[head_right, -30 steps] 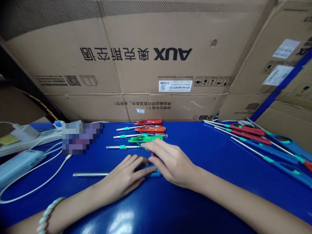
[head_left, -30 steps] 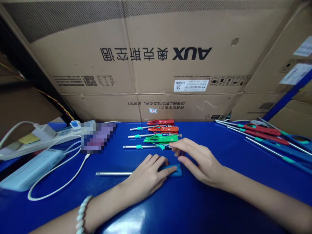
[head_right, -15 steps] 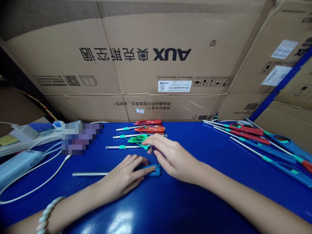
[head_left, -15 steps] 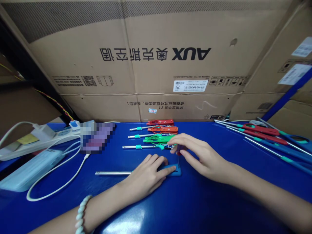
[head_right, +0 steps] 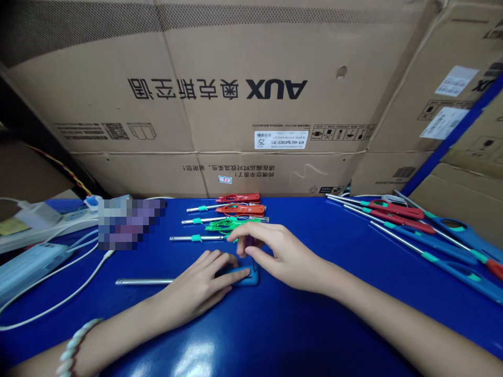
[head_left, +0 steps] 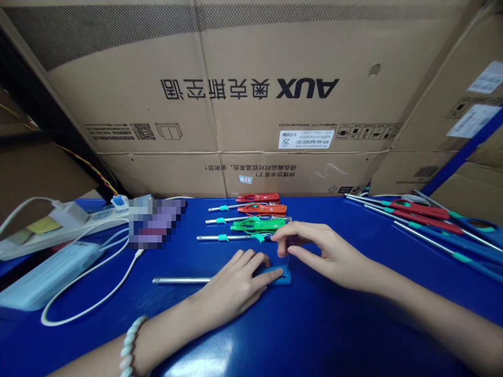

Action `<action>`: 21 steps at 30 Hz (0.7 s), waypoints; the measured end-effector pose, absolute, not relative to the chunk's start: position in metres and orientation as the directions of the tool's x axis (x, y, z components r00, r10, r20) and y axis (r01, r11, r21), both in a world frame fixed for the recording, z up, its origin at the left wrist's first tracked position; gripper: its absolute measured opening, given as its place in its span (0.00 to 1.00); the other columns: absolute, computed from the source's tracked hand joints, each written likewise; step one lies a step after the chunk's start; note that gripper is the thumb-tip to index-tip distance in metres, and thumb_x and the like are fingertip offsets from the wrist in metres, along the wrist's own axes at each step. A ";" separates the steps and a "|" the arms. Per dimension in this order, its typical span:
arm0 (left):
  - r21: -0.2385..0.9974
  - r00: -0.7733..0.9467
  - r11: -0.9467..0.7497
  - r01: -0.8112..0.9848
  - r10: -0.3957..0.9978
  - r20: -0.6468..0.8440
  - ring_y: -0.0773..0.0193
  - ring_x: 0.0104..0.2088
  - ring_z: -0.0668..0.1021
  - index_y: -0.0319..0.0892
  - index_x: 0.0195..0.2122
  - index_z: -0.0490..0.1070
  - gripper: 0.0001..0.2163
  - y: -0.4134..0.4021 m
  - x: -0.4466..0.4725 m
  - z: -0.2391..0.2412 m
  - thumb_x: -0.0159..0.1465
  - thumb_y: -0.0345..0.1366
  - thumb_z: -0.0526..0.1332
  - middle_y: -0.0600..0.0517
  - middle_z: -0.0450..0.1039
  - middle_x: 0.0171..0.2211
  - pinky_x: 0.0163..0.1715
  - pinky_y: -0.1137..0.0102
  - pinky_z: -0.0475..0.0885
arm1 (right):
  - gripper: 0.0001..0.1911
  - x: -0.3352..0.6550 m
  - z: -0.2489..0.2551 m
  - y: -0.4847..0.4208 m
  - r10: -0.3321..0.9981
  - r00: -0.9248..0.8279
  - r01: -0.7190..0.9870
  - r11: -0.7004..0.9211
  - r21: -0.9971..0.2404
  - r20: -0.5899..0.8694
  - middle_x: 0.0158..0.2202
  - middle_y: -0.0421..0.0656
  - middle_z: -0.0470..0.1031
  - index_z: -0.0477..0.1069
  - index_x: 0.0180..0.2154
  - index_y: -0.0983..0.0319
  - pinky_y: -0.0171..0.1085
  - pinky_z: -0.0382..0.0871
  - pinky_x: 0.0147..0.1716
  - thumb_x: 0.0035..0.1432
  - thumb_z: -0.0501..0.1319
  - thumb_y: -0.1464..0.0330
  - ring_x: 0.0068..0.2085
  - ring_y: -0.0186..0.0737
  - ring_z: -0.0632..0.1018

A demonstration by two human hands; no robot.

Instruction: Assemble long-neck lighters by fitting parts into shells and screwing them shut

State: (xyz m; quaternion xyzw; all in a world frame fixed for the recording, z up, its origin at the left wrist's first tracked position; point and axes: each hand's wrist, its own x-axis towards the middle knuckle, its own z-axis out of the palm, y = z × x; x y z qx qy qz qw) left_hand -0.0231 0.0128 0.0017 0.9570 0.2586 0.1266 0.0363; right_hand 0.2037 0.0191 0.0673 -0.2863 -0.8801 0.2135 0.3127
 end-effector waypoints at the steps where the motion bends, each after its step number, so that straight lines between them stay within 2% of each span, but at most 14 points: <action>1: 0.137 0.835 -0.863 0.487 0.506 0.218 0.56 0.45 0.67 0.50 0.61 0.58 0.19 0.013 -0.023 0.002 0.69 0.31 0.50 0.46 0.63 0.48 0.43 0.61 0.66 | 0.10 0.204 0.064 0.020 0.631 -0.625 0.392 0.763 -0.514 0.460 0.36 0.43 0.74 0.66 0.45 0.60 0.36 0.71 0.36 0.64 0.52 0.75 0.36 0.37 0.76; 3: 0.138 0.834 -0.860 0.492 0.510 0.209 0.56 0.44 0.67 0.50 0.61 0.58 0.19 0.013 -0.023 0.001 0.69 0.31 0.50 0.46 0.63 0.48 0.43 0.61 0.66 | 0.06 0.203 0.056 0.020 0.591 -0.593 0.460 0.806 -0.372 0.547 0.35 0.45 0.73 0.67 0.42 0.62 0.37 0.71 0.34 0.64 0.54 0.72 0.35 0.39 0.75; 6: 0.126 0.834 -0.860 0.495 0.510 0.211 0.56 0.44 0.67 0.50 0.61 0.58 0.19 0.013 -0.023 0.001 0.69 0.31 0.50 0.46 0.63 0.48 0.43 0.60 0.66 | 0.08 0.202 0.051 0.018 0.517 -0.610 0.516 0.835 -0.194 0.601 0.37 0.49 0.74 0.68 0.43 0.63 0.39 0.71 0.35 0.66 0.53 0.68 0.37 0.43 0.75; 8: 0.122 0.834 -0.861 0.494 0.509 0.212 0.56 0.44 0.67 0.50 0.61 0.58 0.19 0.013 -0.023 0.000 0.69 0.31 0.50 0.46 0.63 0.48 0.44 0.61 0.65 | 0.13 0.203 0.057 0.016 0.525 -0.646 0.480 0.844 -0.240 0.554 0.43 0.50 0.73 0.65 0.50 0.64 0.40 0.71 0.41 0.67 0.49 0.70 0.44 0.43 0.75; 10: 0.122 0.834 -0.861 0.494 0.509 0.212 0.56 0.45 0.66 0.50 0.61 0.58 0.19 0.012 -0.023 0.000 0.69 0.31 0.50 0.46 0.63 0.48 0.44 0.61 0.65 | 0.18 0.204 0.066 0.015 0.549 -0.692 0.398 0.832 -0.386 0.469 0.49 0.48 0.71 0.60 0.57 0.62 0.40 0.69 0.48 0.68 0.46 0.73 0.49 0.40 0.73; 12: 0.123 0.835 -0.861 0.494 0.509 0.207 0.55 0.45 0.66 0.50 0.61 0.57 0.19 0.012 -0.023 0.000 0.70 0.31 0.50 0.46 0.63 0.48 0.43 0.61 0.66 | 0.21 0.205 0.069 0.015 0.549 -0.716 0.338 0.813 -0.475 0.430 0.48 0.45 0.73 0.58 0.59 0.59 0.38 0.68 0.49 0.68 0.45 0.75 0.48 0.37 0.74; 14: 0.128 0.837 -0.860 0.493 0.510 0.199 0.55 0.44 0.67 0.50 0.61 0.57 0.19 0.012 -0.023 0.001 0.70 0.31 0.49 0.45 0.63 0.48 0.43 0.61 0.66 | 0.18 0.205 0.066 0.017 0.546 -0.682 0.353 0.828 -0.435 0.487 0.42 0.44 0.75 0.60 0.57 0.59 0.38 0.70 0.45 0.67 0.48 0.73 0.43 0.37 0.75; 17: 0.131 0.839 -0.861 0.491 0.508 0.195 0.56 0.45 0.67 0.49 0.61 0.57 0.19 0.013 -0.023 0.002 0.70 0.31 0.49 0.45 0.63 0.48 0.44 0.61 0.65 | 0.12 0.203 0.053 0.020 0.477 -0.605 0.465 0.862 -0.203 0.638 0.36 0.47 0.75 0.67 0.49 0.63 0.37 0.72 0.35 0.67 0.52 0.70 0.36 0.40 0.76; 19: 0.130 0.838 -0.860 0.493 0.509 0.193 0.55 0.45 0.66 0.50 0.61 0.57 0.19 0.013 -0.023 0.003 0.70 0.31 0.49 0.46 0.63 0.49 0.44 0.60 0.65 | 0.12 0.203 0.050 0.020 0.423 -0.601 0.508 0.857 -0.085 0.678 0.36 0.48 0.75 0.69 0.48 0.64 0.38 0.72 0.33 0.67 0.51 0.69 0.35 0.42 0.76; 21: 0.135 0.838 -0.860 0.493 0.511 0.193 0.55 0.45 0.66 0.50 0.61 0.57 0.19 0.013 -0.023 0.002 0.70 0.31 0.49 0.45 0.63 0.48 0.44 0.60 0.65 | 0.16 0.203 0.053 0.020 0.456 -0.619 0.492 0.860 -0.137 0.639 0.40 0.50 0.74 0.65 0.53 0.64 0.40 0.73 0.39 0.68 0.48 0.70 0.40 0.43 0.76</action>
